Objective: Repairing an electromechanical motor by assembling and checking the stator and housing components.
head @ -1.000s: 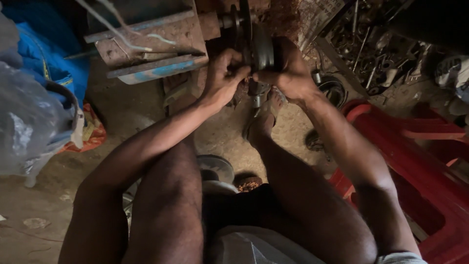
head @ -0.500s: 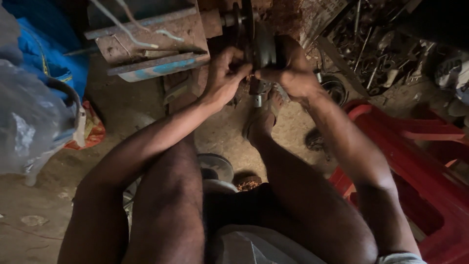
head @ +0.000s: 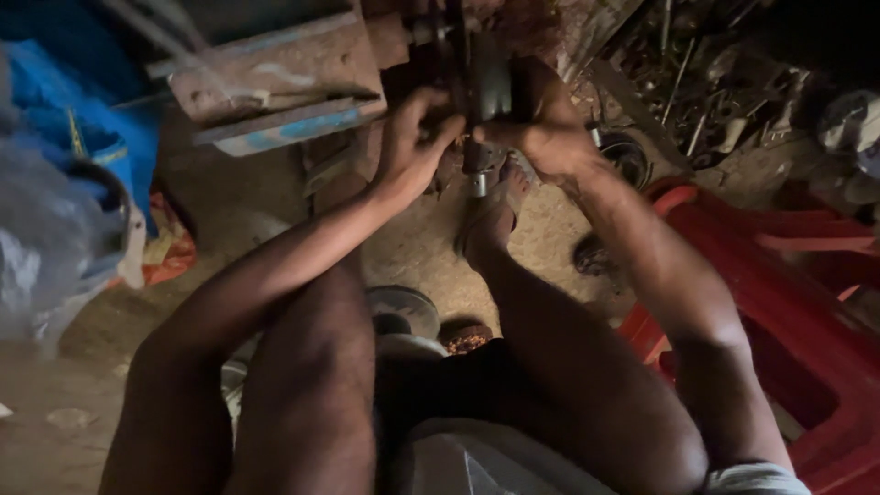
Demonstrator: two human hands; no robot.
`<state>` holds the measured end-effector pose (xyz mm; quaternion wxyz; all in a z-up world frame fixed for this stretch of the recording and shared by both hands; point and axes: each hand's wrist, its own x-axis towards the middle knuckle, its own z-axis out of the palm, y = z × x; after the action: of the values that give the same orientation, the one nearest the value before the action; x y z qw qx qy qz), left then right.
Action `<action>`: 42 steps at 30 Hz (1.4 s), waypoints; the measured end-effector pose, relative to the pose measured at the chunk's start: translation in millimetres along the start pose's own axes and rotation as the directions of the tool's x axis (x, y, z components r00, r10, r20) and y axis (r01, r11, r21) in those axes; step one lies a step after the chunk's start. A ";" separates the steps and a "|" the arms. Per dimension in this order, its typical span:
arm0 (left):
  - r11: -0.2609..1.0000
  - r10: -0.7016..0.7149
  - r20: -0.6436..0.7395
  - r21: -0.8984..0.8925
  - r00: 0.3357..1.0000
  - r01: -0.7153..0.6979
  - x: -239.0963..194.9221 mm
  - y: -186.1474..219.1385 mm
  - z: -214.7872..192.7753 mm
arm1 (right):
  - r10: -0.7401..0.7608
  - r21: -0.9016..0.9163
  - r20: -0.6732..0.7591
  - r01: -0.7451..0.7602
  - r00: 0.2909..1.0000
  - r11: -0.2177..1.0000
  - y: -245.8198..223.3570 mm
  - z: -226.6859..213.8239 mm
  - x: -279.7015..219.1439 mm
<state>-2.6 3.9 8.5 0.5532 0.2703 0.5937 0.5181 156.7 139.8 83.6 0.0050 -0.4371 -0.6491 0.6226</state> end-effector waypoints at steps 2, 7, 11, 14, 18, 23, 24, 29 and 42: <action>0.995 -0.004 -0.015 0.096 1.000 0.005 -5.8 5.6 -3.4 | -0.001 0.032 -0.017 0.001 1.000 0.999 -1.7 -0.7 -2.2; 0.994 0.077 0.130 0.061 0.988 -0.086 -7.3 -14.7 -4.9 | 0.122 -0.014 0.006 -0.122 0.993 0.992 0.4 0.8 3.3; 0.971 0.062 -0.039 0.232 0.997 -0.051 -2.4 -23.7 0.9 | 0.159 0.357 0.101 -0.185 0.982 0.916 1.9 7.9 5.5; 0.974 0.109 -0.004 0.199 0.994 -0.106 -4.4 -22.9 3.6 | 0.199 0.018 0.168 -0.204 0.966 0.979 -13.7 -7.1 2.4; 0.999 -0.013 -0.011 -0.031 1.000 0.012 -0.7 -32.1 14.9 | 0.118 -0.223 0.224 -0.067 0.967 0.973 -11.1 -31.2 0.0; 0.984 -0.028 0.037 -0.175 0.999 0.035 -6.0 -11.6 12.6 | -0.297 0.622 0.353 0.014 0.887 0.783 63.8 -44.1 -10.9; 0.984 -0.023 0.040 -0.176 0.999 0.029 -3.6 -12.2 13.4 | -0.299 0.620 0.350 0.020 0.888 0.784 67.6 -38.1 -14.4; 0.987 -0.106 0.012 -0.123 0.994 0.107 -5.7 -10.9 13.8 | -0.312 0.890 0.161 -0.001 0.936 0.457 90.8 -0.4 -34.7; 0.989 -0.075 -0.015 -0.127 0.997 0.073 6.1 -25.0 10.3 | -0.044 0.816 -0.106 0.112 0.993 0.567 50.9 49.4 -30.0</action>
<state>12.0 4.6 -15.1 0.5823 0.2075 0.5748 0.5362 176.6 74.9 47.2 0.2581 -0.3785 -0.3045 0.8351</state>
